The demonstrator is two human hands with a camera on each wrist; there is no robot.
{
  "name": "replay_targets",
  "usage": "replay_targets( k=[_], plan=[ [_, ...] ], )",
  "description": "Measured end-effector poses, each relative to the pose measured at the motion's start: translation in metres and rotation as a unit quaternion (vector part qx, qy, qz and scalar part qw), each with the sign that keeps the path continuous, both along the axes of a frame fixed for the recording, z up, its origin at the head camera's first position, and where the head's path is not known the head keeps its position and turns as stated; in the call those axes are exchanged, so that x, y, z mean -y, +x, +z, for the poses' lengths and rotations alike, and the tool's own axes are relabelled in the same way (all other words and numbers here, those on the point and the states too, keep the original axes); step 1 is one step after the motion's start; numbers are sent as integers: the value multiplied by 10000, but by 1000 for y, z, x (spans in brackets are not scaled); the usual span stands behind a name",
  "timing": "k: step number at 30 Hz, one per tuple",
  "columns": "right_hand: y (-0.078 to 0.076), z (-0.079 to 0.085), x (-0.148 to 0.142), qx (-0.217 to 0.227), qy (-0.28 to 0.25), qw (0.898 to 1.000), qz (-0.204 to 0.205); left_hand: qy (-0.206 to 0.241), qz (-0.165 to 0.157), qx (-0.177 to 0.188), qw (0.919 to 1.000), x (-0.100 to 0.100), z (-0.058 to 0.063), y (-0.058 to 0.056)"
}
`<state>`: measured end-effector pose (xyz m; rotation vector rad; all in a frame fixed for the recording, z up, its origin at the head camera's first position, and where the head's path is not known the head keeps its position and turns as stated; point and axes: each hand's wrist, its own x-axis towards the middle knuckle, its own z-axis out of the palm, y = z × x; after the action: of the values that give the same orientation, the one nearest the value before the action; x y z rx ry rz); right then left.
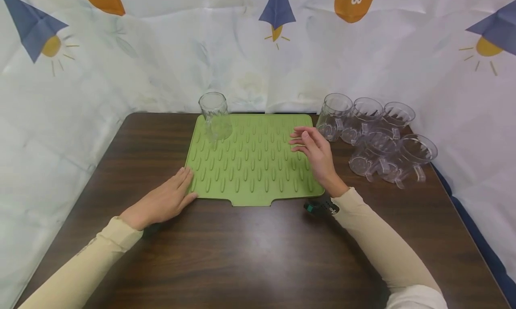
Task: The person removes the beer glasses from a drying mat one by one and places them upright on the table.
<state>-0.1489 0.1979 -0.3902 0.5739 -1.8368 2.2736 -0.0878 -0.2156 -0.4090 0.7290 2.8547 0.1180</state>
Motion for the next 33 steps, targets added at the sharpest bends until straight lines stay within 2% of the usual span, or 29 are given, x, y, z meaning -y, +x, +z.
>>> replay_targets(
  k=[6,15,26,33],
  plan=[
    [-9,0,19,211,27,9998,2,2,-8,-13,10000,0,0,0],
    [-20,0,48,231,-37,9995,211,-40,-28,-55,10000,-1,-1,-1],
    [-35,-6,78,491,593,9962,418,-118,23,-16,9999,-2,1,1],
    [-40,-7,94,495,759,9946,500,-146,-6,-21,9999,-3,1,0]
  ],
)
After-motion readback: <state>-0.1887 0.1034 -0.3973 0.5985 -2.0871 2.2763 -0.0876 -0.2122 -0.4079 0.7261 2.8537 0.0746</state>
